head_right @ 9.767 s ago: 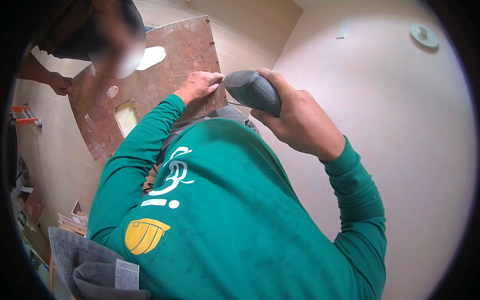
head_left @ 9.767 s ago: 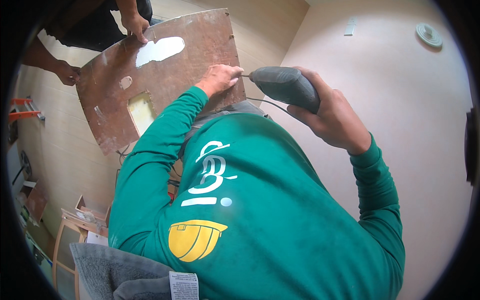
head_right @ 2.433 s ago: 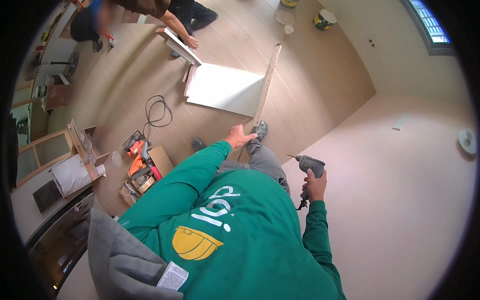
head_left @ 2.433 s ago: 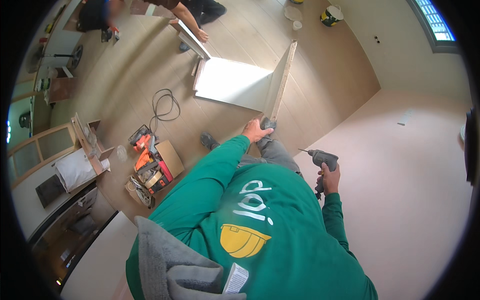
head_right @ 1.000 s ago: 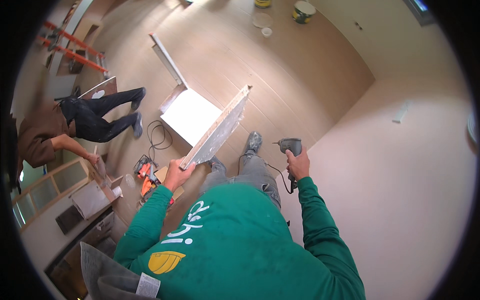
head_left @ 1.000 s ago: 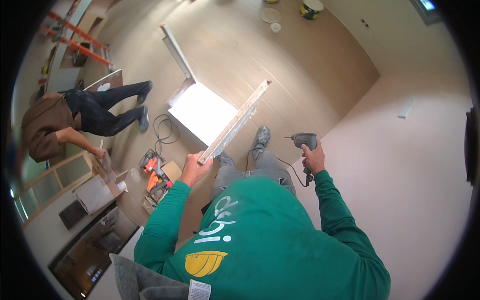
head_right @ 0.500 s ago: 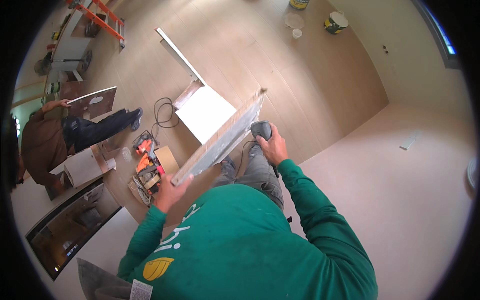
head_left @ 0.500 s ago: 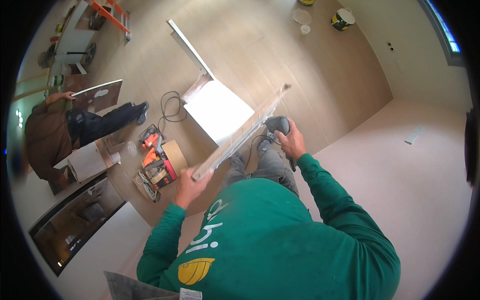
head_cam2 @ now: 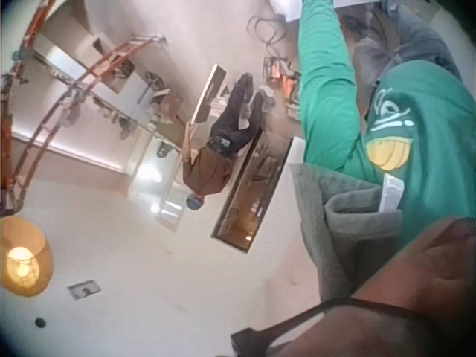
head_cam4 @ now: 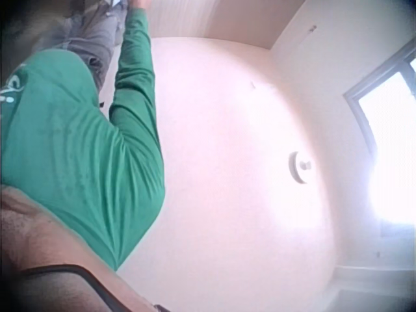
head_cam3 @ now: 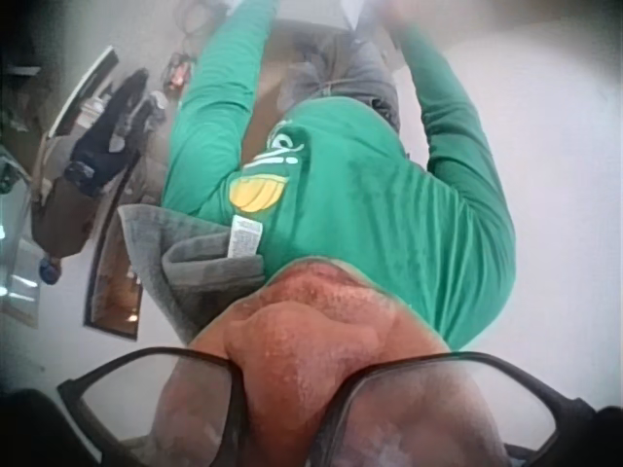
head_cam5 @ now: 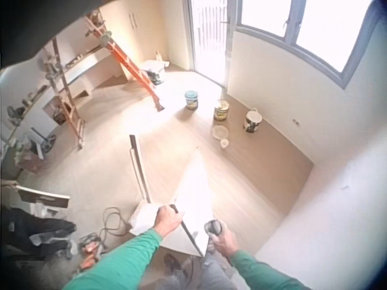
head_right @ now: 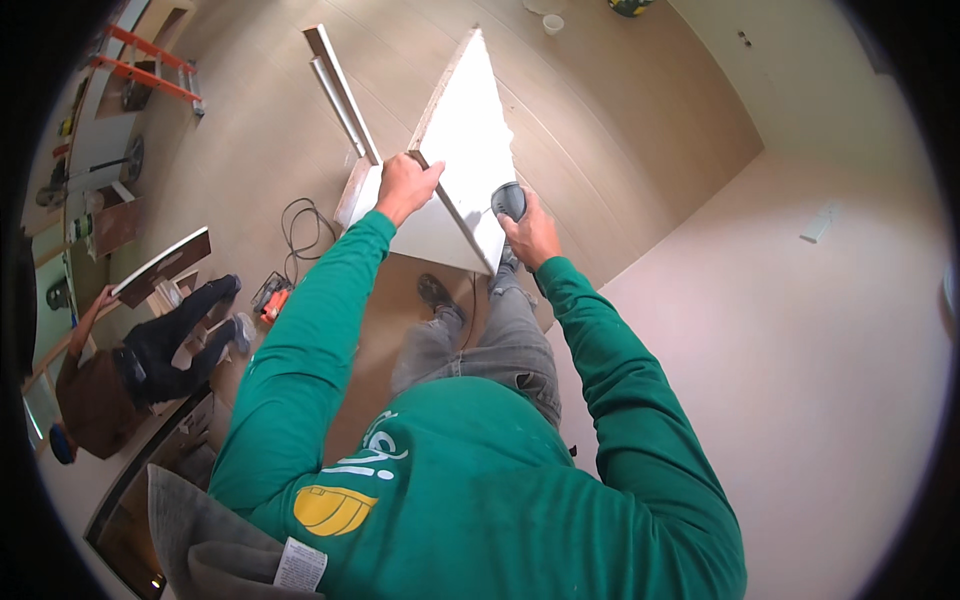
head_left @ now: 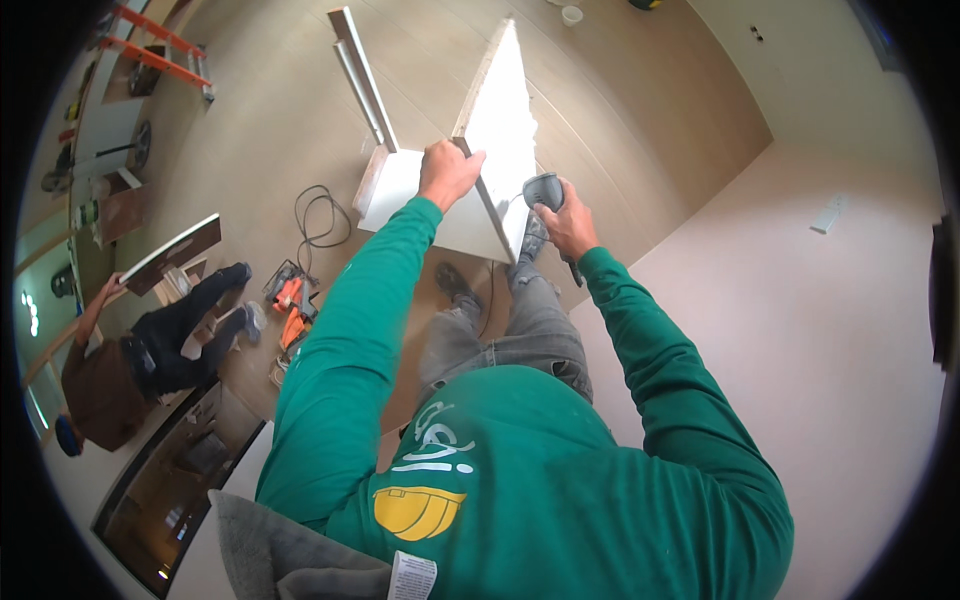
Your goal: The person uses a power drill to drive screws into a wooden cabinet panel, securing it to a white frame. They then lift and reposition the assembled unit, place a white panel on top, and attach a long wooden trim piece to the edge.
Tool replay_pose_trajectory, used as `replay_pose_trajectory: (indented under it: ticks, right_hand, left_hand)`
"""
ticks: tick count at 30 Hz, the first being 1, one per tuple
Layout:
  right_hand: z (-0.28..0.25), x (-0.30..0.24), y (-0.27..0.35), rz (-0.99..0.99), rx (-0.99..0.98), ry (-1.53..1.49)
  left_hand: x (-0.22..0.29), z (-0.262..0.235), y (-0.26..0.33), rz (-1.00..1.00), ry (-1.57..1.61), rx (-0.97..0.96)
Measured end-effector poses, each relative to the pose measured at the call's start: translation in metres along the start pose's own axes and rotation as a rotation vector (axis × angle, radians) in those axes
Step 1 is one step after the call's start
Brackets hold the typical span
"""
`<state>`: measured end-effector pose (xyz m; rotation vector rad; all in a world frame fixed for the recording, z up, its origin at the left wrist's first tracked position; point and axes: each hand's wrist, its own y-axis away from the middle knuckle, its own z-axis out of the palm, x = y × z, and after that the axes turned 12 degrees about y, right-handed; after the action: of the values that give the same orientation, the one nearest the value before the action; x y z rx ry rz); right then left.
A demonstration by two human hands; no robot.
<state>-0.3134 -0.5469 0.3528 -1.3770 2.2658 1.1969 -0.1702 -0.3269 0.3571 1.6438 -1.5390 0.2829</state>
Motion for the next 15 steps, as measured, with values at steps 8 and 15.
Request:
replay_pose_trajectory:
  ticks: [8,15]
  right_hand:
    - [-0.021,0.073,-0.029,0.181,0.067,-0.122]
    - [-0.026,0.089,-0.011,0.439,0.050,-0.099]
  left_hand:
    - [0.009,-0.031,-0.136,-0.240,0.202,0.074]
    - [-0.041,-0.051,-0.245,-0.375,0.257,0.208]
